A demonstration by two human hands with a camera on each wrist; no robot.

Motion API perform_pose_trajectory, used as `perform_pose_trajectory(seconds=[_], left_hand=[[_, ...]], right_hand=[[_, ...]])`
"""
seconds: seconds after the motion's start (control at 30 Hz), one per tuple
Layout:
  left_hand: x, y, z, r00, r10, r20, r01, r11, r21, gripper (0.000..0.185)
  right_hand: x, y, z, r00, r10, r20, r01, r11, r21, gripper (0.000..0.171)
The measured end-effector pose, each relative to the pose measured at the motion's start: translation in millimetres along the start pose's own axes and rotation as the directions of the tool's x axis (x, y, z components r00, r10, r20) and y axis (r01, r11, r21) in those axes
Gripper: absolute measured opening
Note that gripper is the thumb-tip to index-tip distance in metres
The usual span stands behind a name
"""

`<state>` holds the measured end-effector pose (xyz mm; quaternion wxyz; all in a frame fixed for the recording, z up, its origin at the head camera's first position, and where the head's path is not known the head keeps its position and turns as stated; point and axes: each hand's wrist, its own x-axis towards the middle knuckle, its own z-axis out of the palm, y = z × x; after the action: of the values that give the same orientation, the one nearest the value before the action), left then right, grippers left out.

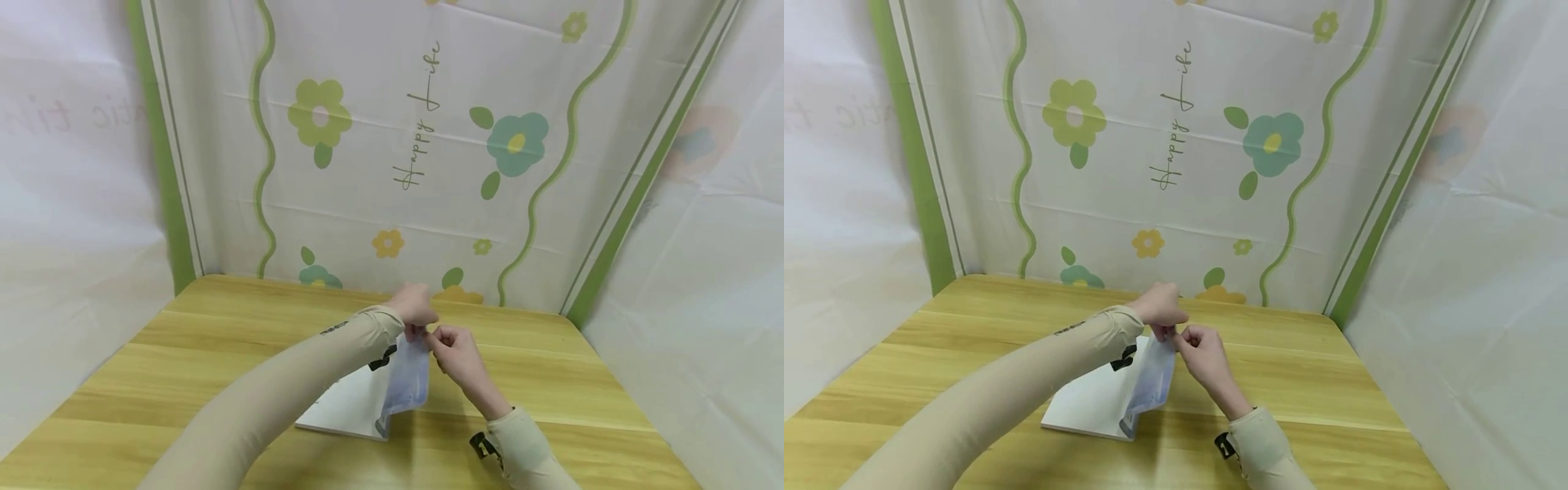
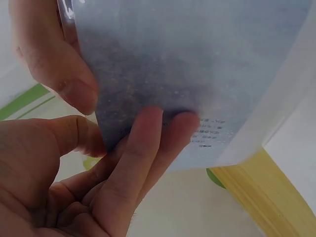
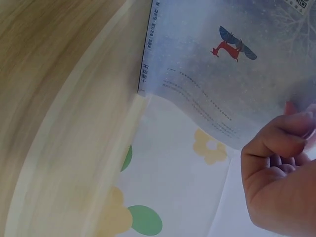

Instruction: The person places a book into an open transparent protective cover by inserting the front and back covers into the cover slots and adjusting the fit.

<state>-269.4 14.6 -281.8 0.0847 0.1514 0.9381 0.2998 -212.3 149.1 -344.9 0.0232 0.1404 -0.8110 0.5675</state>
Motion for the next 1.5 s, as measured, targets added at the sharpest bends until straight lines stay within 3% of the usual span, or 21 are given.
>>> perform_pose_trajectory(seconds=[0.13,0.37,0.7,0.8,1.0,1.27,1.4,1.5], left_hand=[[0.2,-2.9,-2.3,1.000,-0.022,0.005,0.022,0.999,-0.034,0.029],[-2.9,-8.3,-6.9,0.998,-0.062,0.023,0.065,0.980,-0.186,0.026],[-16.0,-31.2,-21.5,1.000,-0.019,0.012,0.022,0.933,-0.360,0.032],[-17.6,-41.6,-21.2,1.000,0.001,0.019,0.008,0.891,-0.455,0.032],[-16.5,-59.0,-14.2,0.998,0.052,0.048,-0.008,0.757,-0.653,0.030],[-11.2,-76.4,-4.1,0.995,0.092,0.032,-0.032,0.619,-0.785,0.027],[-9.7,-85.1,1.0,0.997,0.073,0.024,-0.021,0.565,-0.825,0.028],[-8.1,-94.3,4.3,0.998,0.054,0.018,-0.015,0.550,-0.835,0.028]], right_hand=[[-5.0,-11.5,0.4,0.999,-0.018,0.049,0.018,1.000,0.018,0.033],[3.3,11.4,2.2,0.997,-0.047,0.069,0.044,0.998,0.040,0.037],[4.3,16.2,2.5,0.994,-0.078,0.080,0.075,0.996,0.046,0.046],[4.3,17.3,2.6,0.993,-0.083,0.078,0.080,0.996,0.037,0.044],[5.0,20.4,2.8,0.996,-0.059,0.062,0.057,0.998,0.038,0.038],[7.6,24.5,1.3,0.999,-0.006,0.047,0.004,0.999,0.035,0.033],[7.2,24.9,1.0,0.998,-0.012,0.059,0.011,0.999,0.030,0.030],[8.5,24.6,1.2,0.998,0.012,0.065,-0.014,1.000,0.026,0.027]])
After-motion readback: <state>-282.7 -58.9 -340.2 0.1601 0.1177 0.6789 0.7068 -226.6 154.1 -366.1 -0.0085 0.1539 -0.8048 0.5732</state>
